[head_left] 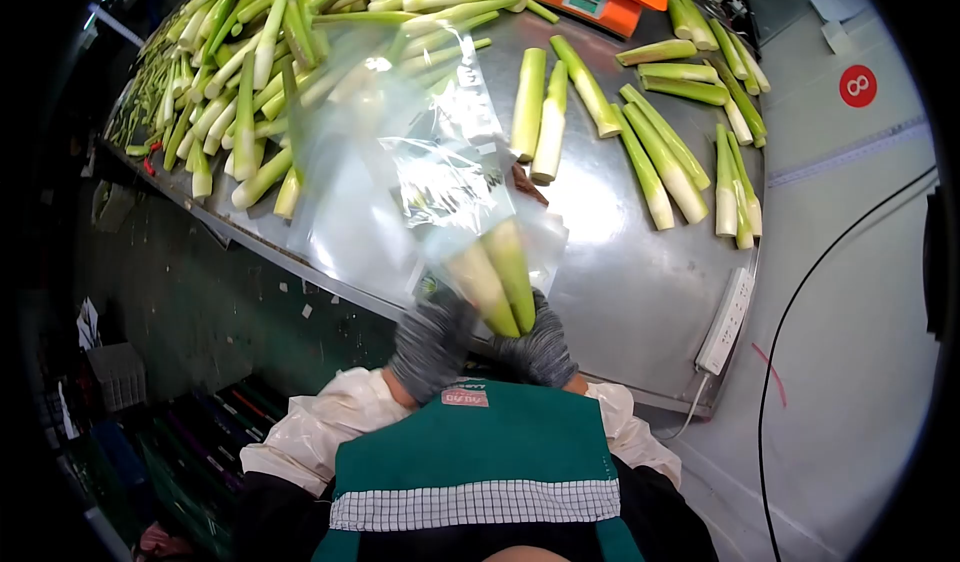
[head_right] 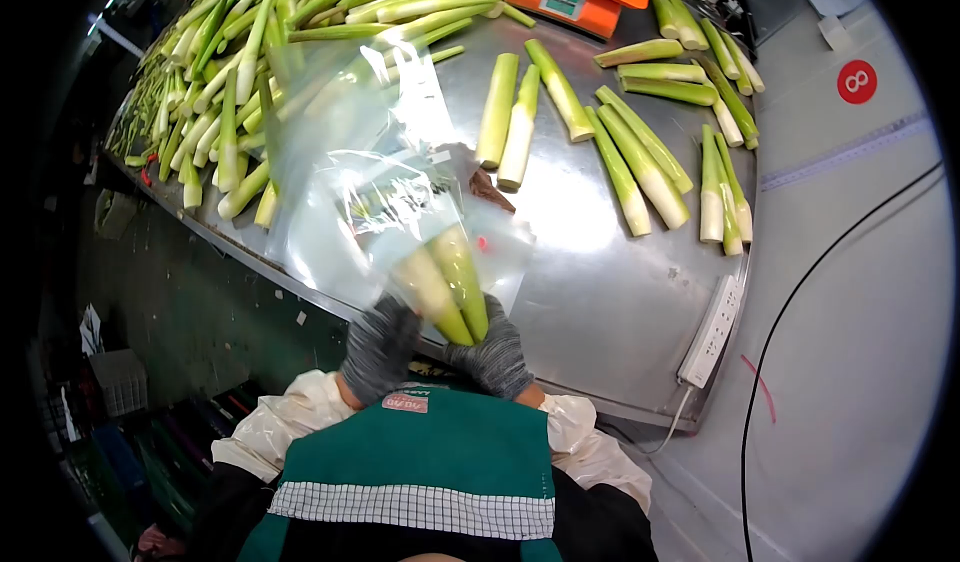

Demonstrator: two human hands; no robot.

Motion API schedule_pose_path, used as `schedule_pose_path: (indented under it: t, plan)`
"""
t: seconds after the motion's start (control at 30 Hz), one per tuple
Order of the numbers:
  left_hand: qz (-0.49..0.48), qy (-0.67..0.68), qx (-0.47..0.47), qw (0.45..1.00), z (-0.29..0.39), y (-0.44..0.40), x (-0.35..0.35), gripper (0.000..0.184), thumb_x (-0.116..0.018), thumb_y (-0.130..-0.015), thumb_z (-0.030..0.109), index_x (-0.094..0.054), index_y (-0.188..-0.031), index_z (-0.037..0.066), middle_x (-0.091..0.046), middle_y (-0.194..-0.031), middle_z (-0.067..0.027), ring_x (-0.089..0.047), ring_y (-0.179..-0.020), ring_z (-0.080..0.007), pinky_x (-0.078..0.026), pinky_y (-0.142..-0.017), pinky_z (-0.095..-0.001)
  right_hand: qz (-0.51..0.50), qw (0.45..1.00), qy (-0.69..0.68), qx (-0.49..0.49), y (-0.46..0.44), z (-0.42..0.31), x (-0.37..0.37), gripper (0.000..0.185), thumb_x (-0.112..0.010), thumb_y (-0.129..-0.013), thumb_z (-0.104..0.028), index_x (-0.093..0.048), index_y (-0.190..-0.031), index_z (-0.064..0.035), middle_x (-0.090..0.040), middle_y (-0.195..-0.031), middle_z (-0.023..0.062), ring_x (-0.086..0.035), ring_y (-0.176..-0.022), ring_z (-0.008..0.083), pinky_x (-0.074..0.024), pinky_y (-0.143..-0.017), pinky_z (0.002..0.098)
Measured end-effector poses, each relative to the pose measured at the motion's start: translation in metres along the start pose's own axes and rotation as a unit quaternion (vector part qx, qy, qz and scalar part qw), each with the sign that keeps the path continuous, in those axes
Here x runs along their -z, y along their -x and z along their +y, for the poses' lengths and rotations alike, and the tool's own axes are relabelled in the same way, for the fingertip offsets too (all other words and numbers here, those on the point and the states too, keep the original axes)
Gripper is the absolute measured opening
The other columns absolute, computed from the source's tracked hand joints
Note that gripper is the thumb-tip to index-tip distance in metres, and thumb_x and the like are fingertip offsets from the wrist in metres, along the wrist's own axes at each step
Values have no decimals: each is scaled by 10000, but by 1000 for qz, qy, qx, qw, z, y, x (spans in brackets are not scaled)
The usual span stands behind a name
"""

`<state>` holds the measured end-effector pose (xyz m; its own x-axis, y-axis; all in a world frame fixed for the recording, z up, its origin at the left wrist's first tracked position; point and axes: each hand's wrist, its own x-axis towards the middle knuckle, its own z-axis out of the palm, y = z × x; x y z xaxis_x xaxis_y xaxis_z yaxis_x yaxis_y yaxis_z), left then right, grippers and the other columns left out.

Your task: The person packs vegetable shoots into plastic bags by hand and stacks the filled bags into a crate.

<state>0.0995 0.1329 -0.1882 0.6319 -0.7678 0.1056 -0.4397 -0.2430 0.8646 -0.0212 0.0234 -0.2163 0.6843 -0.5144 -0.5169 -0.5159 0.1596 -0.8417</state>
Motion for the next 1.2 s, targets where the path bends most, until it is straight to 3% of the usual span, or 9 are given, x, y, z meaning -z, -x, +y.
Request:
schedule_pose_path:
  t: [0.1, 0.47, 0.57, 0.63, 0.67, 0.83, 1.07, 1.13, 1.2]
  plan:
    - [-94, -81, -48, 991, 16, 2, -8, 93, -487, -813, 92, -515, -796, 5, -522, -684, -208, -496, -623, -392, -418, -550, -381, 96, 994, -42, 42, 3, 6, 8, 727, -713, -564, -152, -339, -1166, 7, -560, -966, 168, -561, -884, 264, -453, -776, 318]
    - [-236, 66, 45, 969, 23, -32, -23, 115, -498, -810, 68, -566, -853, -15, -561, -795, -125, -543, -683, -210, -436, -594, -325, 105, 990, -78, 47, 27, -11, 38, 712, -714, -571, -188, -360, -1153, 20, -540, -957, 141, -535, -870, 231, -443, -783, 306]
    - [-345, 123, -20, 930, 12, -47, -30, 100, -526, -779, 74, -567, -847, 13, -548, -727, -100, -531, -635, -184, -429, -550, -304, 142, 986, -34, 79, 52, -22, 39, 743, -715, -598, -208, -327, -1191, 18, -511, -1009, 149, -510, -924, 224, -425, -817, 305]
    - [-208, -18, -364, 908, -2, -48, -47, 72, -555, -742, 80, -553, -802, 40, -499, -647, -77, -511, -593, -191, -419, -518, -295, 103, 990, -78, 52, 67, -31, 46, 784, -693, -656, -312, -283, -1237, 17, -484, -1069, 156, -490, -970, 210, -416, -832, 304]
    - [-302, 33, -213, 928, -4, -40, -50, 52, -566, -730, 67, -526, -755, 43, -460, -628, -67, -499, -583, -200, -425, -526, -292, 113, 989, -79, 51, 73, -30, 48, 784, -693, -656, -312, -283, -1237, 17, -484, -1069, 156, -490, -970, 210, -416, -832, 304]
    - [-313, 60, -242, 917, -19, -18, -49, 190, -621, -585, -12, -511, -731, 39, -470, -629, -101, -490, -591, -290, -409, -536, -356, 124, 983, -120, 62, 97, 11, 48, 738, -547, -762, -487, -291, -1229, 24, -543, -1003, 190, -563, -866, 257, -460, -762, 305]
    - [-340, 238, 219, 883, -13, -12, -34, 128, -598, -741, 139, -552, -651, 60, -553, -637, -26, -564, -879, -280, -392, -862, -519, 199, 875, -437, 63, 71, 65, 33, 526, -538, -824, -265, -305, -1250, -65, -553, -898, 122, -572, -759, 170, -491, -633, 285]
    - [-299, 569, 405, 651, -14, -11, -32, 140, -605, -734, 133, -556, -628, 56, -577, -670, -39, -548, -930, -319, -392, -870, -505, 207, 910, -341, 113, 59, 71, 26, 585, -601, -768, -229, -304, -1255, -98, -522, -948, 129, -565, -760, 178, -492, -634, 299]
    - [-304, 557, 387, 669, -19, -14, -33, 138, -610, -728, 130, -554, -629, 53, -575, -668, -42, -549, -925, -319, -394, -871, -498, 199, 918, -313, 143, 49, 70, 26, 621, -627, -738, -213, -301, -1256, -106, -502, -988, 143, -562, -774, 196, -492, -653, 312]
